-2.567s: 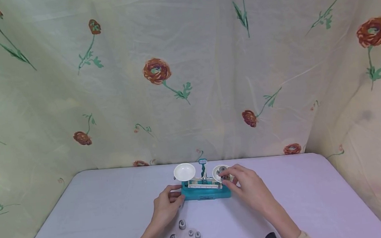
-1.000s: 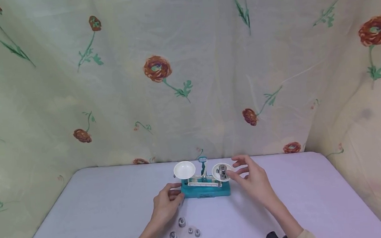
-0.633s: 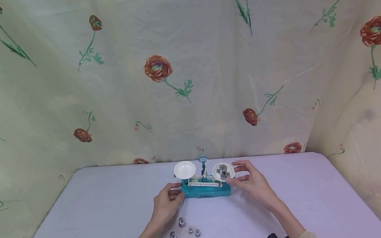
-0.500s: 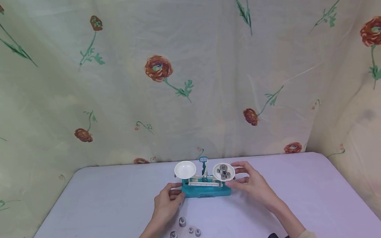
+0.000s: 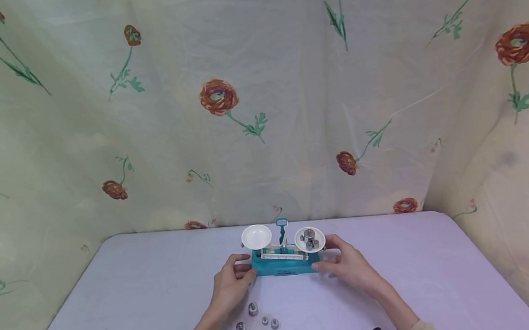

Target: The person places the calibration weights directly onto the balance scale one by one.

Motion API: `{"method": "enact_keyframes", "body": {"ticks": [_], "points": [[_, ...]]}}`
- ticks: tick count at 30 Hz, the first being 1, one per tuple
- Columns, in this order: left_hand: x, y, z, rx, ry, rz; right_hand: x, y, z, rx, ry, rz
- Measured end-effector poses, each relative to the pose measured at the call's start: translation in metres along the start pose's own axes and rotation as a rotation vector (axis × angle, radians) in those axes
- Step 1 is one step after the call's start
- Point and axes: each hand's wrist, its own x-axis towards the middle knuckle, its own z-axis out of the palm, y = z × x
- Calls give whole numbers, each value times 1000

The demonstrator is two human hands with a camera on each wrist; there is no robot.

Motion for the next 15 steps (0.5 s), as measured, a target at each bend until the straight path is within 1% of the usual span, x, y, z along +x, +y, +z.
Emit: {"method": "enact_keyframes", "body": {"ticks": [8, 11, 15], "points": [[-1, 5, -3, -14, -19, -14, 1, -1, 3, -8, -3, 31], [-3, 7, -4, -3, -13, -15, -1, 0, 4, -3, -11, 11], [-8, 12, -6, 27, -16, -37, -3, 3, 4, -26, -26, -19]]}}
